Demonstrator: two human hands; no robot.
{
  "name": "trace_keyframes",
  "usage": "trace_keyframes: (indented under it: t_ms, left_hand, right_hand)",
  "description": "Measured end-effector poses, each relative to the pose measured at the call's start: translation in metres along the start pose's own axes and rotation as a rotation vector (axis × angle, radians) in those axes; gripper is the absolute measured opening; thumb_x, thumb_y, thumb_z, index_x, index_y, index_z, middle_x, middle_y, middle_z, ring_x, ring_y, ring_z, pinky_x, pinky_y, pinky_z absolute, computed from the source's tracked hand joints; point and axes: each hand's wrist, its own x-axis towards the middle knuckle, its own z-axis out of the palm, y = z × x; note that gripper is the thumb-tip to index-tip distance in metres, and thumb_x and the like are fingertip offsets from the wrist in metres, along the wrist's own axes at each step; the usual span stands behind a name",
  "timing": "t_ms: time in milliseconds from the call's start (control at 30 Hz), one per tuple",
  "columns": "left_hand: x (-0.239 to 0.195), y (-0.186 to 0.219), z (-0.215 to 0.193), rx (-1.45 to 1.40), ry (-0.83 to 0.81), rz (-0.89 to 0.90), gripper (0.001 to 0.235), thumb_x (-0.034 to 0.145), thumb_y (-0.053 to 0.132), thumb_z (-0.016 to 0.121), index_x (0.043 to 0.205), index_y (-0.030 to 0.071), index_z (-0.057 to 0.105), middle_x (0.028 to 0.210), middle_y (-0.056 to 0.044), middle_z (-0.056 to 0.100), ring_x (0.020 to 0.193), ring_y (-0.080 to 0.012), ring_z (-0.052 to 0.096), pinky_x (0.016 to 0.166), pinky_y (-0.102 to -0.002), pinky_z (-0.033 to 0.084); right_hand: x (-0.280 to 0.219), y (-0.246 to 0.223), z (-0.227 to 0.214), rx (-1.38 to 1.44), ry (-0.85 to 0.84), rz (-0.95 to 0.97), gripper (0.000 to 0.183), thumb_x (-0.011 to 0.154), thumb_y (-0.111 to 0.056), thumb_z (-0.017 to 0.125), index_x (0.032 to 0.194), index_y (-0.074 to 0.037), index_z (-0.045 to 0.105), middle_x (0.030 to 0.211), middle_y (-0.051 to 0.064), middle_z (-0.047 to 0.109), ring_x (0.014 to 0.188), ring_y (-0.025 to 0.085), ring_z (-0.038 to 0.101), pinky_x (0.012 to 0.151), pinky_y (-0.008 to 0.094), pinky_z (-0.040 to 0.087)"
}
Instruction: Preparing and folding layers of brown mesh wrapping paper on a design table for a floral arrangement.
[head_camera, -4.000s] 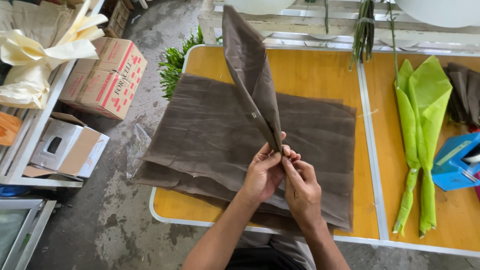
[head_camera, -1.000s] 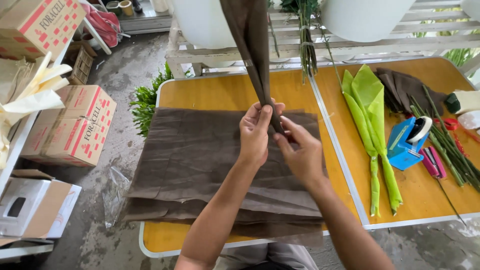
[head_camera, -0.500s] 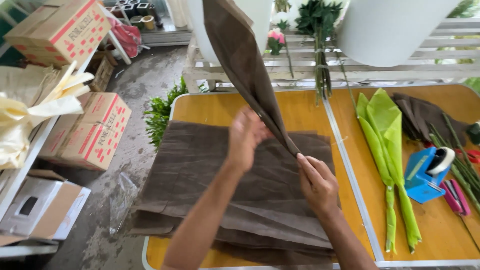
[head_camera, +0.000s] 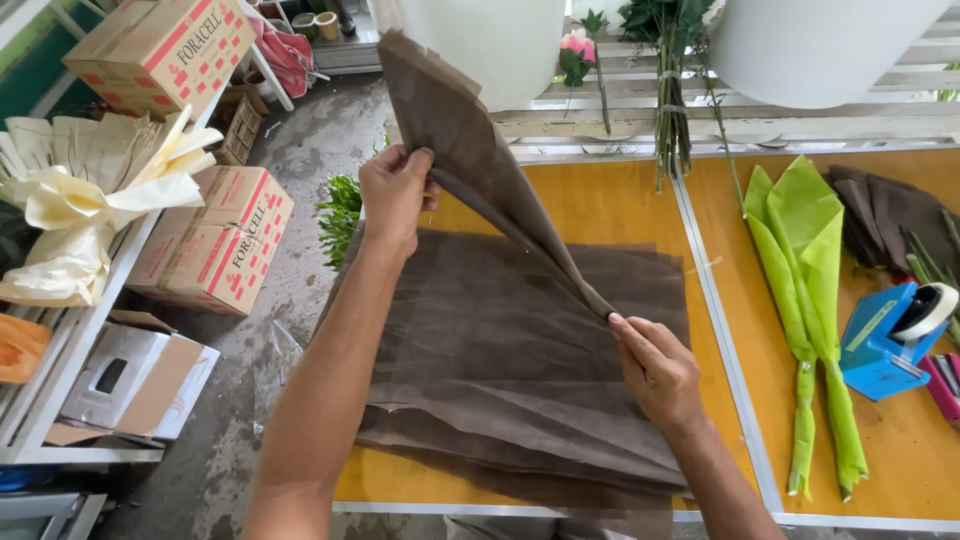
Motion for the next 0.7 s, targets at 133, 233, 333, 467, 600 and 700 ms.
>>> trace_keyframes:
  t_ms: [133, 233, 333, 467, 600, 700]
  left_hand:
    - [-0.004, 0.029, -0.012, -0.004, -0.019, -0.053, 0.022, 0.084, 0.021, 0.079, 0.099, 0.005, 0.074, 0.076, -0.007, 0.067, 0.058, -0.0154, 0.069, 0.042, -0.026, 0.061]
    - [0.002, 0.045, -0.019, 0.039, -0.088, -0.089, 0.014, 0.087, 0.016, 0.08, 0.097, 0.006, 0.077, 0.079, -0.006, 0.073, 0.059, -0.0135, 0.066, 0.044, -0.022, 0.054]
    - [0.015, 0.026, -0.025, 0.067, -0.038, -0.067, 0.008, 0.088, 0.012, 0.077, 0.09, 0.004, 0.077, 0.073, -0.007, 0.07, 0.055, -0.0132, 0.063, 0.042, -0.021, 0.05]
    - [0.014, 0.01, -0.028, 0.046, 0.077, 0.05, 0.015, 0.08, 0.018, 0.082, 0.089, 0.007, 0.075, 0.065, -0.005, 0.064, 0.051, -0.0148, 0.066, 0.042, -0.025, 0.055]
    - [-0.028, 0.012, -0.029, 0.597, 0.255, 0.799, 0.06, 0.101, 0.013, 0.077, 0.147, -0.002, 0.043, 0.136, -0.032, 0.051, 0.133, -0.0538, 0.046, 0.115, -0.062, 0.032]
    - [-0.093, 0.011, 0.014, 0.53, -0.055, 1.106, 0.016, 0.102, 0.006, 0.065, 0.117, 0.0, 0.065, 0.11, -0.017, 0.063, 0.114, -0.0385, 0.063, 0.104, -0.045, 0.045]
  right_hand:
    - [-0.008, 0.001, -0.008, 0.047, -0.071, -0.027, 0.029, 0.085, 0.008, 0.073, 0.109, -0.004, 0.082, 0.095, 0.015, 0.077, 0.076, 0.034, 0.073, 0.066, 0.041, 0.059]
    - [-0.013, -0.002, -0.017, 0.088, -0.139, -0.009, 0.03, 0.089, 0.007, 0.071, 0.117, -0.002, 0.076, 0.101, 0.014, 0.075, 0.082, 0.028, 0.072, 0.074, 0.034, 0.06]
    - [-0.011, -0.002, -0.016, 0.102, -0.136, 0.007, 0.028, 0.089, 0.006, 0.072, 0.115, -0.003, 0.076, 0.098, 0.013, 0.075, 0.08, 0.025, 0.072, 0.073, 0.032, 0.06]
    - [0.003, -0.009, -0.018, 0.101, -0.131, -0.014, 0.024, 0.086, 0.006, 0.073, 0.105, -0.006, 0.082, 0.09, 0.013, 0.077, 0.073, 0.034, 0.073, 0.065, 0.039, 0.059]
    - [0.009, -0.008, -0.025, 0.137, -0.188, 0.028, 0.022, 0.086, 0.007, 0.072, 0.105, -0.002, 0.08, 0.087, 0.019, 0.076, 0.073, 0.041, 0.071, 0.062, 0.047, 0.057]
    - [0.006, 0.004, -0.023, 0.168, -0.33, 0.128, 0.022, 0.089, 0.003, 0.071, 0.107, -0.006, 0.079, 0.09, 0.015, 0.078, 0.075, 0.041, 0.073, 0.061, 0.049, 0.056]
